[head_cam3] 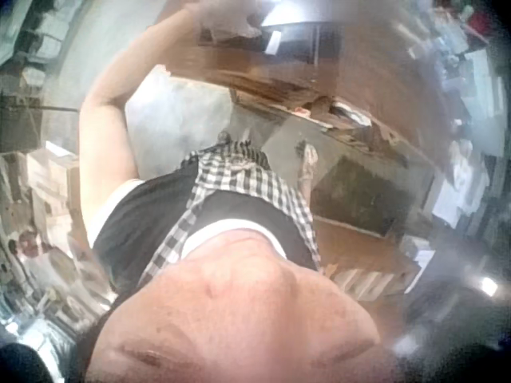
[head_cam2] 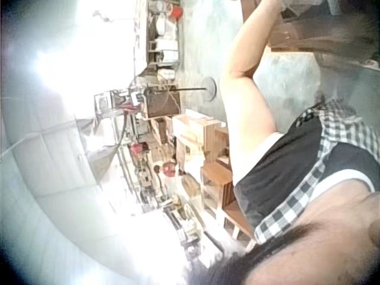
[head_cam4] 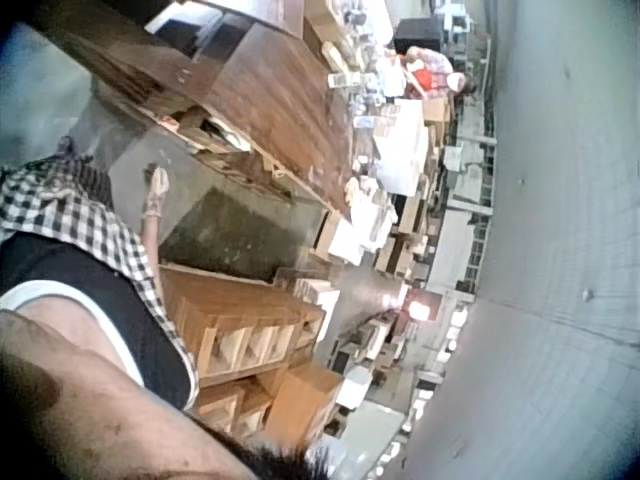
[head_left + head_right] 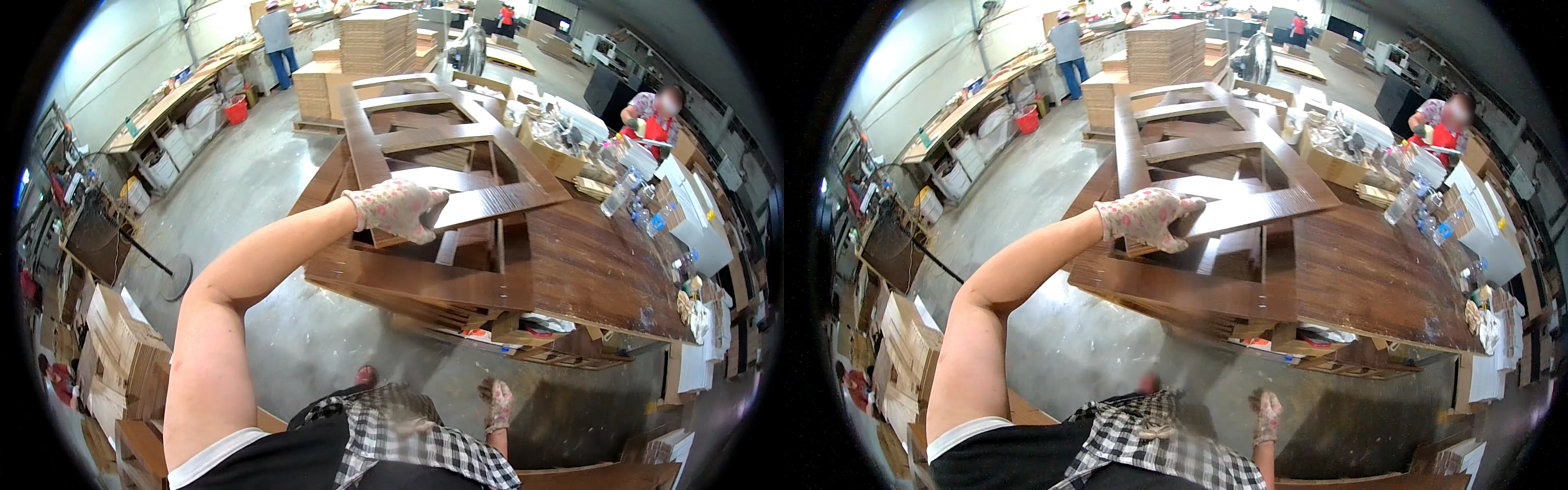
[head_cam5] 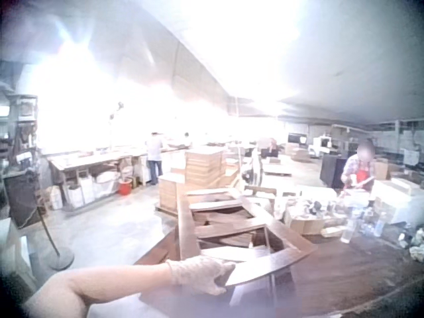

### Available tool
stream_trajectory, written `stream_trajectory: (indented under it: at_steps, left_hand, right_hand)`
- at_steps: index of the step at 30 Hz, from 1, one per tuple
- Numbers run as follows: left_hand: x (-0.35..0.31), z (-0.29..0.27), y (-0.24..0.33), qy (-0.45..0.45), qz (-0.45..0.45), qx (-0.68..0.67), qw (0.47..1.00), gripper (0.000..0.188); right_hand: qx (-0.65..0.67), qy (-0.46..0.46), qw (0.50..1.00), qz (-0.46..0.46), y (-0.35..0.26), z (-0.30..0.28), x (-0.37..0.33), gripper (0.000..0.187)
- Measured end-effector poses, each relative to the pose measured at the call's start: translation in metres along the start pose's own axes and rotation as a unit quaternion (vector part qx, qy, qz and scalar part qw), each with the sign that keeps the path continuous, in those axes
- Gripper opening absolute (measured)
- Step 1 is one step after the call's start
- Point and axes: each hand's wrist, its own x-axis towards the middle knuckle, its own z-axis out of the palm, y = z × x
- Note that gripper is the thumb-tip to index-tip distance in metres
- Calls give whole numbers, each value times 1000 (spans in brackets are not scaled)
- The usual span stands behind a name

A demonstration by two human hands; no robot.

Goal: The person sands a wooden frame with a sponge, wipes it with a cloth, and stacks it with other frames. They then apply a liquid finish from a small bottle using a brush to the edges of the frame.

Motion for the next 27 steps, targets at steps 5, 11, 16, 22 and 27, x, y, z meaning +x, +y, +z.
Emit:
stream_trajectory:
  at_steps: [5,11,16,22,27]
  left_hand:
    - [-27,26,-34,39,94,33,994,60]
    - [-53,6,-129,242,171,-70,953,48]
    - [-51,17,-279,322,89,-353,874,40]
    - [4,33,-385,329,-79,-626,703,42]
    - [28,60,-426,257,-146,-754,587,55]
  right_hand:
    - [-31,120,978,-168,-66,67,-12,30]
    - [-87,318,871,-364,-172,149,-80,38]
    - [-193,294,810,-469,-218,280,-116,33]
    - [-334,248,806,-422,-251,343,-108,34]
    - [-205,235,908,-281,-279,349,-72,45]
